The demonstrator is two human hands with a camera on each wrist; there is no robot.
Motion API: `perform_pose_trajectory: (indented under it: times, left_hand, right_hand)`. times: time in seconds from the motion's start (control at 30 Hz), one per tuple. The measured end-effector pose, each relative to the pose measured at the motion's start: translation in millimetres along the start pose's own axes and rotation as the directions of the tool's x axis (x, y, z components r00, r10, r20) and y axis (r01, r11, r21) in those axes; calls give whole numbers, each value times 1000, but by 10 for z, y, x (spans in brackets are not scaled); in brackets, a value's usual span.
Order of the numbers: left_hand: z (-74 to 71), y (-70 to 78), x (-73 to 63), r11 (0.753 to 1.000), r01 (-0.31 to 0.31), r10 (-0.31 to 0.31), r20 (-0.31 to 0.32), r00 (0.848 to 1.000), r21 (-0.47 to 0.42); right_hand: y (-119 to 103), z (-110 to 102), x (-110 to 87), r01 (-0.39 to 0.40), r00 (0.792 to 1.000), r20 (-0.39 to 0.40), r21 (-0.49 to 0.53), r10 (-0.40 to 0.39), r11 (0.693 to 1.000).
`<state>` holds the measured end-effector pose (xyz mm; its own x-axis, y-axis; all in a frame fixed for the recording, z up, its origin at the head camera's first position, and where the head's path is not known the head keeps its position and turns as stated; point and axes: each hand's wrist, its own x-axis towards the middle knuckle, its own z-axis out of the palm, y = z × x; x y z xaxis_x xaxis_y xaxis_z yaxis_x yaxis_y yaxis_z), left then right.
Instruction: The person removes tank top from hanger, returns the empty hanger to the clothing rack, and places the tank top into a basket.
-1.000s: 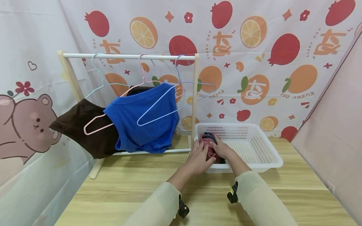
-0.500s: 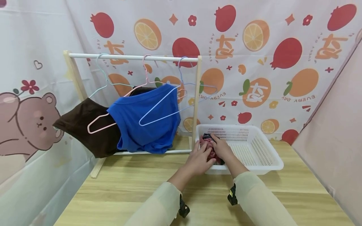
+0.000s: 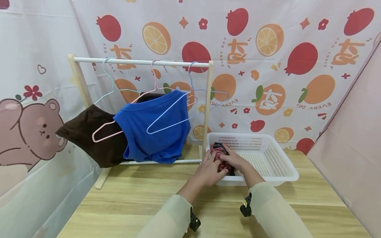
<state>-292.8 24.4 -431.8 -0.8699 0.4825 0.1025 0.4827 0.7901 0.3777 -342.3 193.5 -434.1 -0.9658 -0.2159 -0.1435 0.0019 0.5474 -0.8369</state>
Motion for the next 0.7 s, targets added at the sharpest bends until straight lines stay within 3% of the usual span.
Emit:
perform_pose_trajectory:
  times: [0.13,0.23,0.37,0.53,0.7]
  left_hand:
    - [-9,-7,-6,999,9,-10,-20,1000,-40]
    - [-8,-9,-4,999,5,-6,-25,1000,-33]
    - [-10,-3,6,1000,4,-4,-29,1000,-4]
    - [-19,-4,5,999,-11,11,-16,1000,48]
    - [-12,-3,-28,998,-21,22,-16,1000,63]
  right_hand:
    - [-19,52,8,73,994,-62,-202,-87,977]
    - [-28,104,19,75,984,-122,-390,-133,918]
    - [-57,150,19,25,974,-181,-517,-137,855]
    - [-65,139,18,-15,984,-159,-514,-77,858]
    - [-32,111,32,2,994,-96,-421,-47,907]
